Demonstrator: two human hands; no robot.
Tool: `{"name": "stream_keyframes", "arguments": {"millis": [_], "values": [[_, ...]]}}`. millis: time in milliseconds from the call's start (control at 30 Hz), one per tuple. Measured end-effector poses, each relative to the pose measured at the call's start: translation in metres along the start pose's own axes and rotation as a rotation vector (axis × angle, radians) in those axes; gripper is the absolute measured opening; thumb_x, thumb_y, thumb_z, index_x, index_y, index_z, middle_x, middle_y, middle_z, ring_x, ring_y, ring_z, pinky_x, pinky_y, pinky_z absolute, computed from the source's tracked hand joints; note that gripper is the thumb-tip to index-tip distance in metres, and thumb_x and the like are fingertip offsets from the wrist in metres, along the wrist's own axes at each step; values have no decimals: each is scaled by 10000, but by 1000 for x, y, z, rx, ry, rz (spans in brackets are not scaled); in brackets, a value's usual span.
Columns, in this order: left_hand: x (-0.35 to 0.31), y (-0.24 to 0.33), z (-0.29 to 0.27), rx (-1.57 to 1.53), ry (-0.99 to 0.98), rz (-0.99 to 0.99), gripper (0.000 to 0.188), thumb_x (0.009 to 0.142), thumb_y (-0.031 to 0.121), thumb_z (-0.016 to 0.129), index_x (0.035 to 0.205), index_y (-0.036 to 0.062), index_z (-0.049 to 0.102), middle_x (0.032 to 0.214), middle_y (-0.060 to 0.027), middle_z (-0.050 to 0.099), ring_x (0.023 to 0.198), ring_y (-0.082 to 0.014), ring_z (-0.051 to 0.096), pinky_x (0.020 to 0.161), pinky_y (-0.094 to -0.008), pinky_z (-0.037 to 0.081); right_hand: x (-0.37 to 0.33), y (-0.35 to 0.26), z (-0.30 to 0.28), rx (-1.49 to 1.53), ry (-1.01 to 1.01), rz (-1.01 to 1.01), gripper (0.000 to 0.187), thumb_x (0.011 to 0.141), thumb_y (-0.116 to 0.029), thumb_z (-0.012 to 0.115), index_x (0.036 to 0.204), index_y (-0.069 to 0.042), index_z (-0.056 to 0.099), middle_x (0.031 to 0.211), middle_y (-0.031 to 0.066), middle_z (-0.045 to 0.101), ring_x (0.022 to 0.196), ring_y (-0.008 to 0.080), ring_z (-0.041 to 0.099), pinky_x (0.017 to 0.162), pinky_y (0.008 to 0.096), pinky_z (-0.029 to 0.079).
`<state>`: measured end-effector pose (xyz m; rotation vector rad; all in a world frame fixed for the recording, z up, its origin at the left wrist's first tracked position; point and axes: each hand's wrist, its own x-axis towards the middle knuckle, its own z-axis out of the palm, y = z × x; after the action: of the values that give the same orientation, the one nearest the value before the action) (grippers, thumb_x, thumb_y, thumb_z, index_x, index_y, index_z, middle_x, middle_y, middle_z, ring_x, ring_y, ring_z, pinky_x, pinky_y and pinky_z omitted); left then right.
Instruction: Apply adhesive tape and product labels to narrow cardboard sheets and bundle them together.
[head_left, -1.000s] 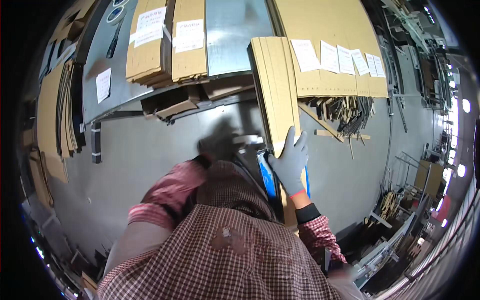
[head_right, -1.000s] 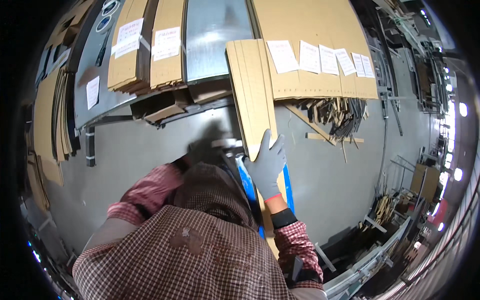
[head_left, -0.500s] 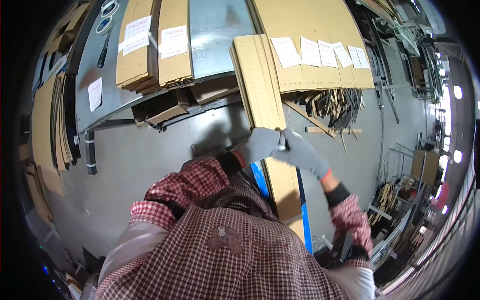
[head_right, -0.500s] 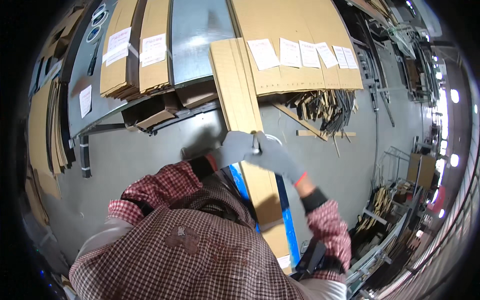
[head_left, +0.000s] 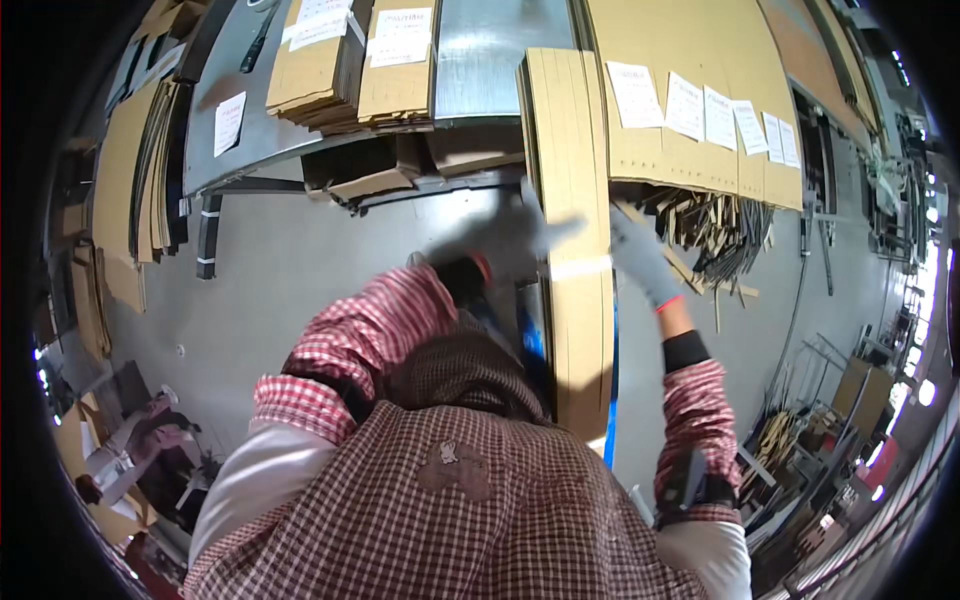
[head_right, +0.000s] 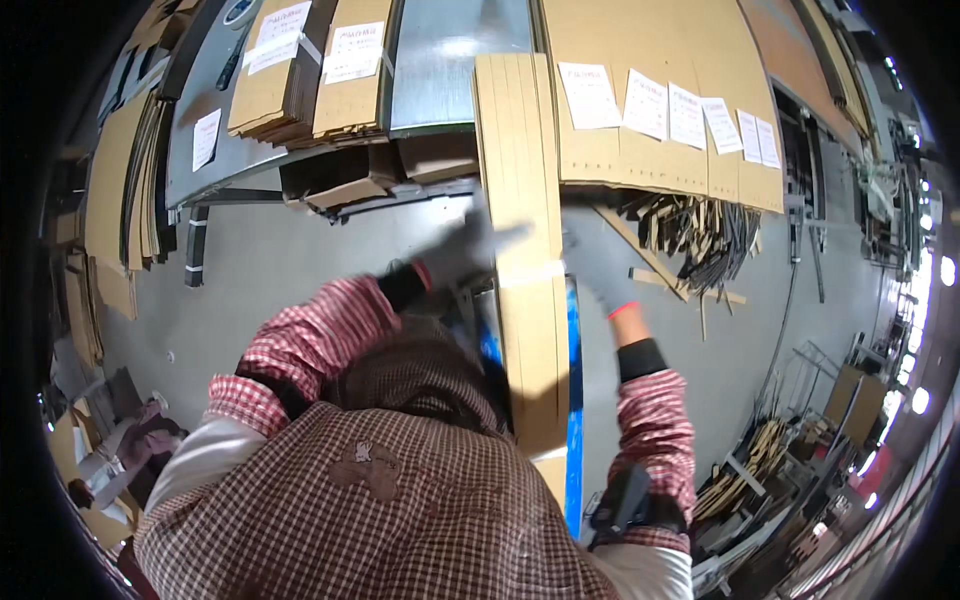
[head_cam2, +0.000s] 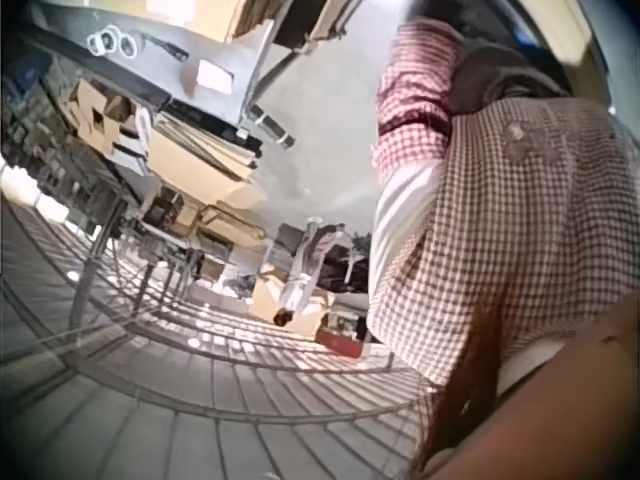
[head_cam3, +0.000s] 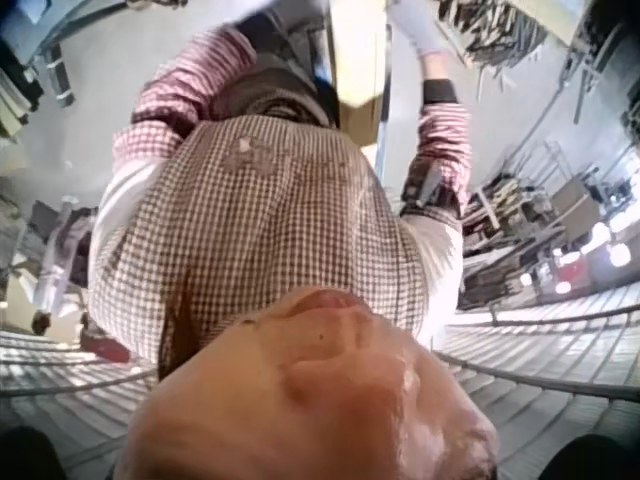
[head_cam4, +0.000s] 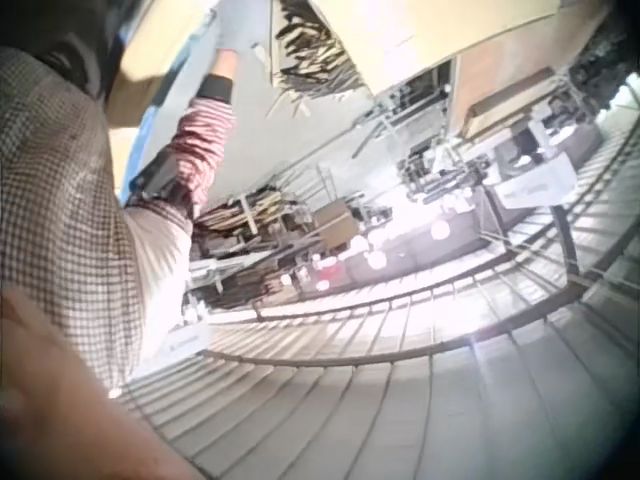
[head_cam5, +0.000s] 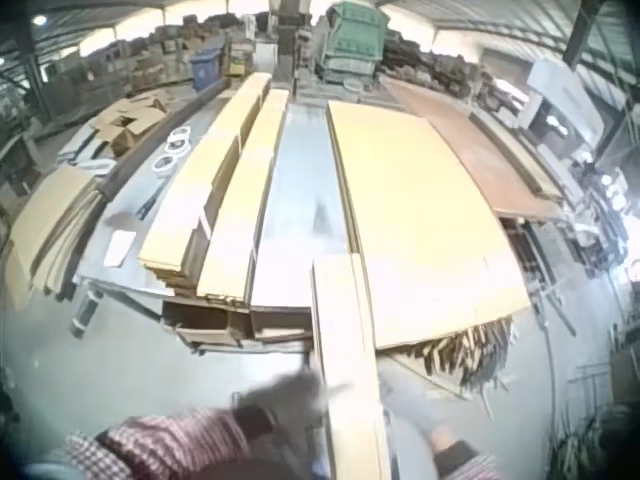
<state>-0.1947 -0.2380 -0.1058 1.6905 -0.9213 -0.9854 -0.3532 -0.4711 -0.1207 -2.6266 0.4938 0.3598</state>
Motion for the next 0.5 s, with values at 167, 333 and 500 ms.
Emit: {"name": "stream_keyframes", "arguments": {"millis": [167,333,500], "values": [[-60,-31,91,334,377,144,667,813,334,709,1268,-82,453,1019,-190,668,884,-267,655,800,-358,535,-38,-40,-8,86,-607,-250,169,790,-141,566,921,-57,634,842,189,656,779,367,644,675,463,506],[-43,-23,42,-255,34,-157,771,778,224,753,1381,-53,361,1155,-180,599,1034,-256,611,880,-376,513,-27,-79,-31,-322,-133,-68,147,797,-99,520,861,-94,653,888,158,676,800,362,655,694,467,512],[-74,47,-23,-261,294,-119,939,777,201,752,1483,-52,187,766,-86,638,697,-159,637,654,-308,541,-43,-153,-110,349,-138,-381,262,838,-145,620,1089,-86,666,863,155,646,761,345,623,699,403,508]]}}
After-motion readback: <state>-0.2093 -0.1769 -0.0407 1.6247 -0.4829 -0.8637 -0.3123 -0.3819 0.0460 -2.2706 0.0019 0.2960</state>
